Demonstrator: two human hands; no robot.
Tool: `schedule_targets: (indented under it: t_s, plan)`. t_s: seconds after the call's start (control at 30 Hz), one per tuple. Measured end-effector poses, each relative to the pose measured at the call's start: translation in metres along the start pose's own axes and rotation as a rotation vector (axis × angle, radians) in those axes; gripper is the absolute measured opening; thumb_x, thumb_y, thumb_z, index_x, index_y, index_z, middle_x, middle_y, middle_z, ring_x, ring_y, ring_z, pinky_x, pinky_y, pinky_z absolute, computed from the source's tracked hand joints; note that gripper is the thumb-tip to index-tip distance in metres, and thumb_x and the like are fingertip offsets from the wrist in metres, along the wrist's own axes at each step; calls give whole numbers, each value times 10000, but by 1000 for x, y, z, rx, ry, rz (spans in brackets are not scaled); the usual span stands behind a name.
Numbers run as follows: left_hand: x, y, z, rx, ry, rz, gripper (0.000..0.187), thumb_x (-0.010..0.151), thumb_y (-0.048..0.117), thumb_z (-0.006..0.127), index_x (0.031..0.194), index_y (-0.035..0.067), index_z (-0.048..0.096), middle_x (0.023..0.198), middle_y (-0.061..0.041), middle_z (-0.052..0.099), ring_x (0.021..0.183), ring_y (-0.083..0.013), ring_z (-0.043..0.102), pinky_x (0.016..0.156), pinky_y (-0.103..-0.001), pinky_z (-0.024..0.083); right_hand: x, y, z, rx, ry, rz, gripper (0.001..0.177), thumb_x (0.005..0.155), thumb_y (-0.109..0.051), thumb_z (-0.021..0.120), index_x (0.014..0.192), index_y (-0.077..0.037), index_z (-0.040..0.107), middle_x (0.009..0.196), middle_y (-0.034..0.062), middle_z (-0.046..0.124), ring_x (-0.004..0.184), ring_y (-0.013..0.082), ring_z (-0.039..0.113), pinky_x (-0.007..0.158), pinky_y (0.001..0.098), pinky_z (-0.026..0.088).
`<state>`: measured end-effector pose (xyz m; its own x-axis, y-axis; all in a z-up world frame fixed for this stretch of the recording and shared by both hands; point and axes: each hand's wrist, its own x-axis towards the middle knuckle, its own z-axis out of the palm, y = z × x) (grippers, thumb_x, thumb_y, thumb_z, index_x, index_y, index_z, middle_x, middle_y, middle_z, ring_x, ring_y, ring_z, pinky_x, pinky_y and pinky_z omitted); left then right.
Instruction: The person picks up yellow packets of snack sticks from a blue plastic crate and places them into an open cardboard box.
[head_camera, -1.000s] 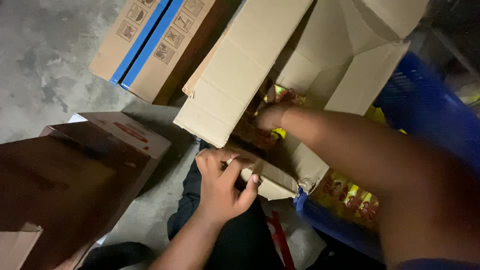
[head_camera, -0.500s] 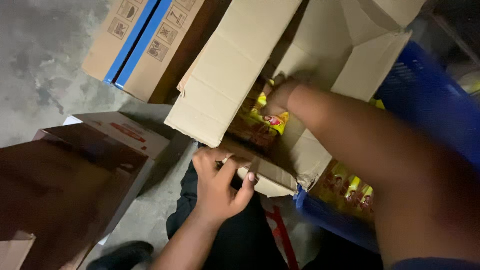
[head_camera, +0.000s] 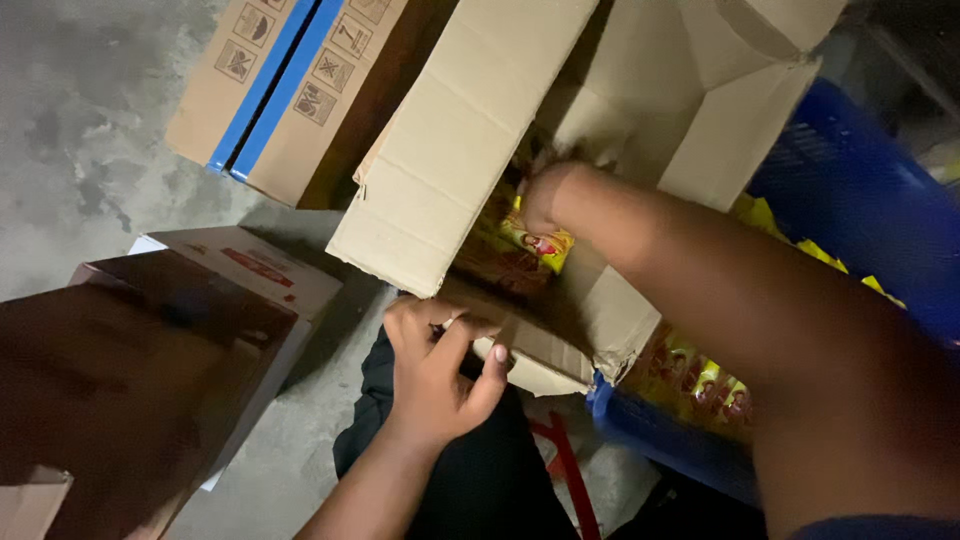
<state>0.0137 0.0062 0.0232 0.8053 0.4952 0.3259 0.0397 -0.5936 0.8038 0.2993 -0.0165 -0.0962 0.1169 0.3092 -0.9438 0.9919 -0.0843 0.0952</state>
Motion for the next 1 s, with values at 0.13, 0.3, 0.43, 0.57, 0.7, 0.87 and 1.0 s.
schedule_targets:
  t_s: [0.13,0.3,0.43,0.57,0.7,0.87,1.0]
  plan:
    - [6,3,-4,-15,-28,-10,113,962,316,575,912,218,604,1016,-16,397,952,-274,364,924,-429,366,-12,-2,2,115,-98,35,500,816,-276,618,1237,-22,708,1250,189,717,1242,333,654,1020,513,534]
    - [7,1,-1,5,-5,6,91,956,280,610,908,209,580,1009,-14,389,962,-277,381,922,-435,345,-18,-11,-12,11,-233,9,580,923,-414,631,1397,-80,641,1405,145,655,1367,292,575,1101,466,488]
    - [8,4,-3,-34,6,35,117,1000,223,552,887,194,556,1006,-36,391,916,-256,375,914,-415,338,-81,35,-27,115,-13,31,483,916,-222,521,1313,2,682,1352,191,683,1344,331,594,1080,492,520]
    - [3,8,-4,71,65,56,111,923,220,646,873,139,589,1042,-96,456,996,-334,438,913,-451,331,-202,45,-3,649,734,-210,461,883,-40,512,1327,40,609,1239,341,655,1180,521,614,1024,587,482]
    - [-5,7,-3,186,115,126,182,880,192,707,925,63,589,1140,-166,525,1134,-415,474,990,-529,316,-319,7,49,890,1211,-209,339,937,12,549,1261,44,643,1145,283,665,1130,485,633,984,528,486]
    - [-8,19,-13,236,146,253,229,916,173,712,1140,140,678,1335,-129,550,1333,-391,416,1136,-547,207,-355,-47,193,1355,1272,-34,270,980,-67,591,1230,-11,674,1114,235,712,1091,411,686,986,501,514]
    - [-16,21,-12,188,106,274,360,922,-1,724,1274,27,655,1427,-239,483,1344,-476,392,1147,-582,240,-340,-107,305,1684,1298,122,251,973,-77,622,1209,-63,709,1065,195,741,1057,322,714,962,466,553]
